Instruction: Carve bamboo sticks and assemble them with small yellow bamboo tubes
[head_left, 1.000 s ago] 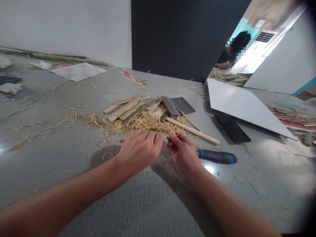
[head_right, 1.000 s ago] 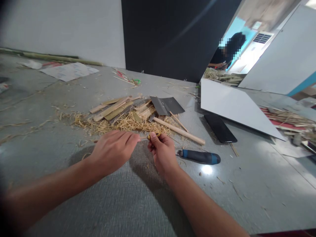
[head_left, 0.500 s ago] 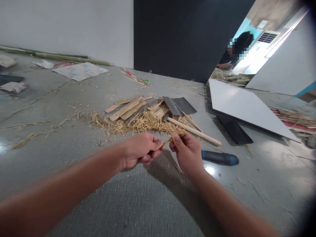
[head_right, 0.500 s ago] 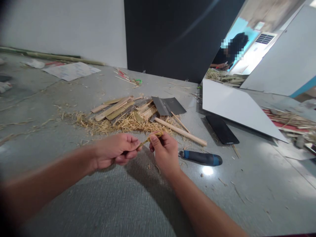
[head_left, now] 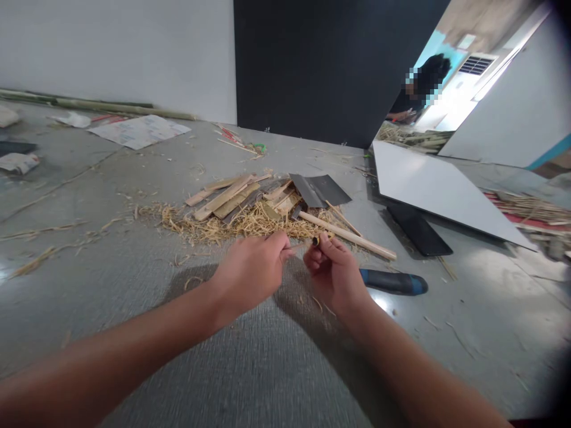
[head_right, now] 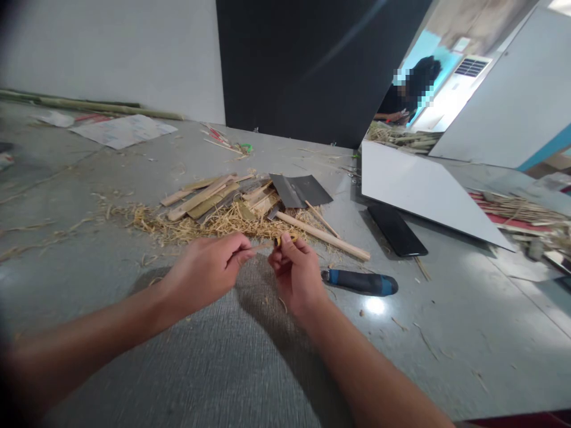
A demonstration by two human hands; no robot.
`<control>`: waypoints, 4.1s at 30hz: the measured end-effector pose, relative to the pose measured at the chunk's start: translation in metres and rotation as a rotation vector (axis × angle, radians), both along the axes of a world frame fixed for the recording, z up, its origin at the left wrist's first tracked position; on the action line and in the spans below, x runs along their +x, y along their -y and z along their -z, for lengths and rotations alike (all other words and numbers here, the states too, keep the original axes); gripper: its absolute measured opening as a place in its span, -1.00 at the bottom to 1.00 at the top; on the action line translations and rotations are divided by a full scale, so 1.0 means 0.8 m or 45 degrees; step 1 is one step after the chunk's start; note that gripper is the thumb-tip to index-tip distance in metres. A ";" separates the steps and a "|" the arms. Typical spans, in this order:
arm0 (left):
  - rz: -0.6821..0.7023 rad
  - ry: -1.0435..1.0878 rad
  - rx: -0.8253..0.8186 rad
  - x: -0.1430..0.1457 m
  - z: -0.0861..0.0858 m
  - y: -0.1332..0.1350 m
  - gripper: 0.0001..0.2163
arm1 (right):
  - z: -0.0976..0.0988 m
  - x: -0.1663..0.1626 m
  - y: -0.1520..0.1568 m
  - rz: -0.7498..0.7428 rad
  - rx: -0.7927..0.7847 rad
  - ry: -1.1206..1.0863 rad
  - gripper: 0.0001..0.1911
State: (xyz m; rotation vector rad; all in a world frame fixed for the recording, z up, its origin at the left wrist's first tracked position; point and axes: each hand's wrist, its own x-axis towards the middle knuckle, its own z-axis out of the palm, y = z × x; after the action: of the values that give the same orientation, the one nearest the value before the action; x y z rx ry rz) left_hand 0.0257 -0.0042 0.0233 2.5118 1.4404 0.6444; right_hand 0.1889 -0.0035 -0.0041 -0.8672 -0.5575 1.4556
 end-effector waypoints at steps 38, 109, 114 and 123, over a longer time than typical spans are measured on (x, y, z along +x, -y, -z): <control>0.002 0.759 -0.401 0.005 -0.008 0.006 -0.76 | -0.001 0.000 0.010 -0.249 0.120 0.036 -0.65; 0.284 0.394 -0.161 -0.020 -0.009 -0.020 -0.88 | 0.012 -0.012 0.011 -0.277 0.162 0.110 -0.77; 0.067 0.593 -0.419 -0.036 0.010 -0.011 -0.80 | 0.016 -0.018 0.014 -0.307 0.259 0.293 -0.77; 0.198 0.476 0.076 -0.046 0.035 -0.001 -0.72 | 0.021 -0.024 0.020 -0.324 0.232 0.325 -0.77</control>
State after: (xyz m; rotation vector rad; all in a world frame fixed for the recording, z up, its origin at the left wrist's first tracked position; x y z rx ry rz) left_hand -0.0112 -0.0030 -0.0044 2.3496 1.0980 1.0702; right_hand 0.1701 -0.0194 -0.0207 -0.8645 -1.0067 1.5027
